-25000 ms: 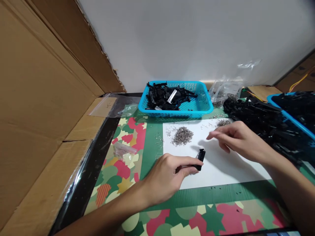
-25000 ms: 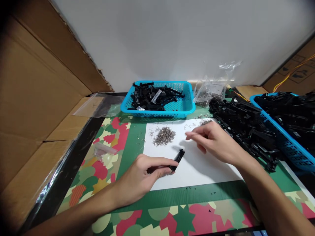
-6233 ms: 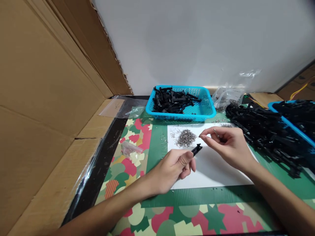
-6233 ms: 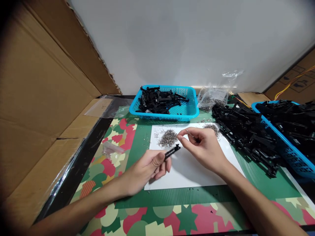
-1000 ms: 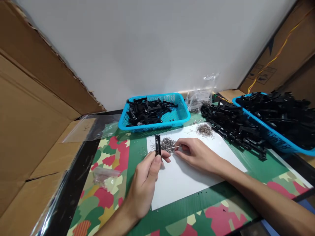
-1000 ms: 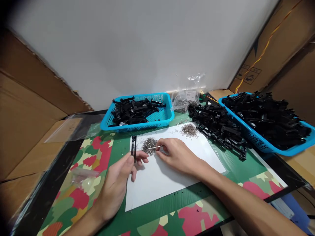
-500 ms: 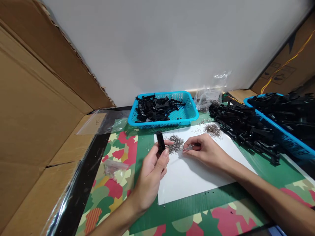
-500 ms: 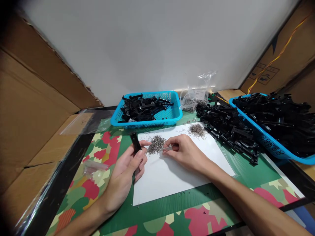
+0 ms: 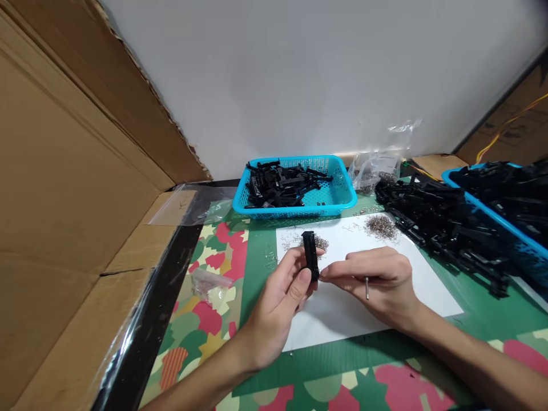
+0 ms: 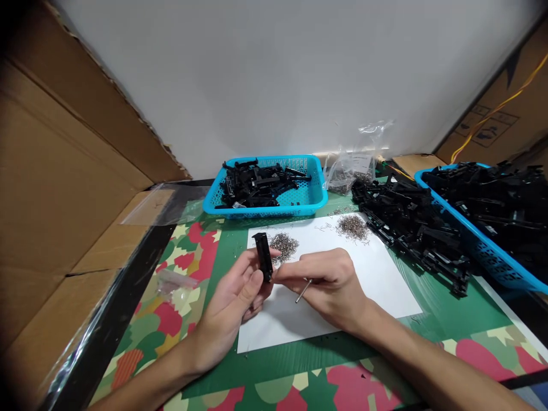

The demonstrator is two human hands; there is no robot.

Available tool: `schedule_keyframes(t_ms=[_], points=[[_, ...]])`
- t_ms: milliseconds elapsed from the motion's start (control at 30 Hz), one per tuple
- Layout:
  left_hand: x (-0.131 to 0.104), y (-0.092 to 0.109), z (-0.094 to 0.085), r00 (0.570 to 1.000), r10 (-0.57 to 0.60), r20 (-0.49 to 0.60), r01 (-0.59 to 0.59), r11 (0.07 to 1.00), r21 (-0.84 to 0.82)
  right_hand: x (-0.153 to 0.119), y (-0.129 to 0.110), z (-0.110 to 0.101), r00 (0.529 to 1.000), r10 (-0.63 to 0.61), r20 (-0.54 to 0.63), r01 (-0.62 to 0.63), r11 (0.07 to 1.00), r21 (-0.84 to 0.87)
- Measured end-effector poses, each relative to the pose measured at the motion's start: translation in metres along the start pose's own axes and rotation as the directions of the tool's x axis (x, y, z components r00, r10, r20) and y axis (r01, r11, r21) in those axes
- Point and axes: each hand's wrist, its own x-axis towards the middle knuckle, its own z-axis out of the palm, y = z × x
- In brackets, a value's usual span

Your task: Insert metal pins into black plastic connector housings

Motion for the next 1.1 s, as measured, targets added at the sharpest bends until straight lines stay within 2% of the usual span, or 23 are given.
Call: schedule_keyframes(t_ms=[133, 267, 567, 767, 933, 1100], points=[[-0.004, -0.001, -0.002, 0.999, 0.047, 0.010, -0.048, 0.991, 0.122, 0.002, 0.002, -0.002, 0.998, -0.021, 0.051, 0.021, 1.000, 0.004], [-0.004, 0.001, -0.002, 0.997, 0.067, 0.026, -0.070, 0.982, 0.176, 0.002, 0.004, -0.003, 0.995, -0.054, 0.085, 0.056, 0.998, -0.020], [-0.001, -0.001, -0.001, 0.994, 0.110, -0.008, -0.107, 0.979, 0.173, 0.002, 0.006, -0.008, 0.990, -0.103, 0.100, 0.116, 0.985, -0.129], [-0.002, 0.005, 0.001, 0.993, 0.115, 0.003, -0.113, 0.970, 0.216, 0.003, 0.009, -0.008, 0.953, -0.274, 0.126, 0.296, 0.932, -0.208], [-0.001, 0.006, 0.000, 0.993, 0.117, 0.013, -0.117, 0.967, 0.227, 0.005, 0.014, -0.007, 0.922, -0.363, 0.137, 0.385, 0.896, -0.222], [-0.001, 0.004, 0.001, 0.991, 0.129, 0.038, -0.135, 0.963, 0.232, 0.005, 0.015, -0.008, 0.926, -0.343, 0.159, 0.371, 0.905, -0.209]])
